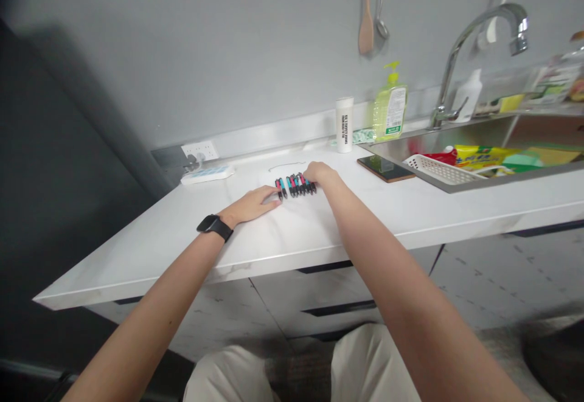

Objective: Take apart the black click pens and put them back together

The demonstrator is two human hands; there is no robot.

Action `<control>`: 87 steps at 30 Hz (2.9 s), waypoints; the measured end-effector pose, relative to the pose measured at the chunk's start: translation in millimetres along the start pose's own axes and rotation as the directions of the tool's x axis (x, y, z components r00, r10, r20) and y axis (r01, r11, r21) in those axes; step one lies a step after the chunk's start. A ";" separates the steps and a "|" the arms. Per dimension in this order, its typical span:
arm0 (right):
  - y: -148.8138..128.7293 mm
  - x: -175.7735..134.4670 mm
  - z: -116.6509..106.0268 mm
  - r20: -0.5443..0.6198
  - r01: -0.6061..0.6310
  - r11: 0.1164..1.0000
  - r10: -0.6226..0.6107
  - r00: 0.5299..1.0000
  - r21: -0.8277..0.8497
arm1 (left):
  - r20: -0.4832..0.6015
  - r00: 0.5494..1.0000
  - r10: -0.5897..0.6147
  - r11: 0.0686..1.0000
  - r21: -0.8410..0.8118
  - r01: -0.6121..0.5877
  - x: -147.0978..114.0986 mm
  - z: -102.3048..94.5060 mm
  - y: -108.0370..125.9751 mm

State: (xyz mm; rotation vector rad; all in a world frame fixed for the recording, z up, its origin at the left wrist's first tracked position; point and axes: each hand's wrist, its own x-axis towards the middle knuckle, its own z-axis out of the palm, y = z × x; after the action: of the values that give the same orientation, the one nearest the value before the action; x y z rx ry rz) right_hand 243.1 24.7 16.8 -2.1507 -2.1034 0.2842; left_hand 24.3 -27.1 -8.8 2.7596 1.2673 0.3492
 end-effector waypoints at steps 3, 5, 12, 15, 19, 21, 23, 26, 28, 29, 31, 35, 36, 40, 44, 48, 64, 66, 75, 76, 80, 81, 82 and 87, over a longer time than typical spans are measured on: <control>-3.7 0.1 1.2 0.013 0.029 0.999 -0.028 1.000 -0.032 | 0.013 0.999 -0.030 1.000 0.006 0.030 -0.9 -1.3 1.1; -4.2 0.8 2.1 0.012 0.031 0.998 -0.031 0.999 -0.052 | 0.015 0.999 -0.051 0.999 -0.003 0.051 -1.7 -2.8 2.0; -0.1 8.6 5.8 -0.178 0.130 0.991 -0.129 0.976 -0.003 | 0.017 1.000 -0.019 1.000 -0.002 0.019 -1.9 -1.9 -0.1; -2.6 9.8 7.0 -0.198 0.229 0.973 -0.222 0.955 0.011 | 0.017 1.000 -0.021 1.000 -0.007 0.021 -1.7 -1.5 -0.4; -8.5 7.6 7.9 -0.125 0.340 0.940 -0.336 0.934 0.016 | 0.027 0.999 -0.033 0.999 -0.011 0.034 -2.0 -3.0 1.0; -10.8 6.2 8.0 -0.112 0.369 0.929 -0.366 0.924 0.007 | 0.029 0.999 -0.038 0.999 -0.017 0.038 -2.3 -3.6 1.4; -12.3 5.1 7.8 -0.123 0.372 0.928 -0.370 0.921 -0.008 | 0.029 0.999 -0.038 0.999 -0.025 0.038 -2.4 -3.5 1.0; -13.4 4.2 7.0 -0.153 0.386 0.923 -0.383 0.911 -0.012 | 0.024 0.999 -0.031 0.999 -0.032 0.032 -2.0 -2.1 -0.8; -14.3 3.8 6.8 -0.178 0.425 0.905 -0.419 0.890 -0.003 | 0.020 0.999 -0.029 0.999 -0.028 0.029 -1.5 -1.1 -2.2; -15.0 3.5 6.9 -0.186 0.446 0.895 -0.437 0.880 0.003 | 0.020 0.999 -0.028 0.999 -0.025 0.028 -1.4 -0.9 -2.7; -16.7 2.3 7.6 -0.176 0.470 0.882 -0.461 0.870 0.017 | 0.020 0.999 -0.026 0.999 -0.023 0.026 -1.4 -0.9 -2.9; -20.7 -2.1 9.5 -0.125 0.461 0.887 -0.457 0.881 0.009 | 0.026 0.999 -0.032 0.999 -0.027 0.033 -2.2 -2.4 -0.7; -21.5 -3.4 9.6 -0.128 0.455 0.890 -0.452 0.883 -0.003 | 0.028 0.999 -0.036 0.999 -0.028 0.036 -2.5 -2.7 -0.2; -22.9 -6.5 9.0 -0.132 0.445 0.895 -0.444 0.886 -0.025 | 0.033 0.999 -0.026 0.999 -0.030 0.027 -2.8 -2.4 -0.6; -23.9 -7.6 8.7 -0.109 0.452 0.892 -0.450 0.886 -0.010 | 0.048 0.998 -0.031 0.999 -0.029 0.033 -2.8 -1.7 -1.8; -29.5 -11.5 9.6 -0.104 0.415 0.908 -0.418 0.902 -0.048 | 0.057 0.998 -0.039 0.998 -0.038 0.041 -2.1 -0.7 -2.7; -47.1 -15.6 13.2 -0.042 0.293 0.955 -0.291 0.956 0.049 | 0.050 0.998 -0.023 0.999 -0.027 0.024 0.0 2.1 -6.3; -48.0 -17.3 12.4 -0.038 0.277 0.959 -0.275 0.961 0.059 | 0.052 0.998 -0.030 0.999 -0.025 0.031 0.3 2.1 -6.2; -48.9 -22.6 11.2 -0.099 0.232 0.973 -0.230 0.968 0.014 | 0.050 0.998 -0.027 0.999 -0.045 0.029 -0.4 1.1 -6.1; -49.5 -23.4 11.3 -0.110 0.233 0.972 -0.231 0.967 0.005 | 0.050 0.998 -0.026 0.998 -0.048 0.028 -0.5 1.1 -6.4; -51.9 -25.5 12.9 -0.159 0.223 0.975 -0.221 0.962 -0.006 | 0.051 0.998 -0.022 0.998 -0.059 0.025 -0.3 1.3 -6.6; -52.0 -25.5 13.4 -0.171 0.215 0.977 -0.212 0.962 0.002 | 0.051 0.998 -0.025 0.998 -0.060 0.028 -0.2 1.2 -6.2; -51.8 -25.3 13.7 -0.189 0.208 0.978 -0.202 0.961 0.014 | 0.051 0.998 -0.029 0.998 -0.061 0.032 -0.2 1.0 -5.5; -49.0 -22.2 13.7 -0.235 0.193 0.981 -0.182 0.955 0.024 | 0.041 0.999 -0.026 0.997 -0.067 0.029 -0.3 0.4 -3.6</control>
State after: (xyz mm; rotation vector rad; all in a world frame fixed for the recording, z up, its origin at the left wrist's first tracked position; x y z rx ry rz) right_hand 191.9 3.3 15.2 -1.8398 -2.1216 0.0583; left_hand 21.5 -25.0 -9.9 2.6762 1.2588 0.3271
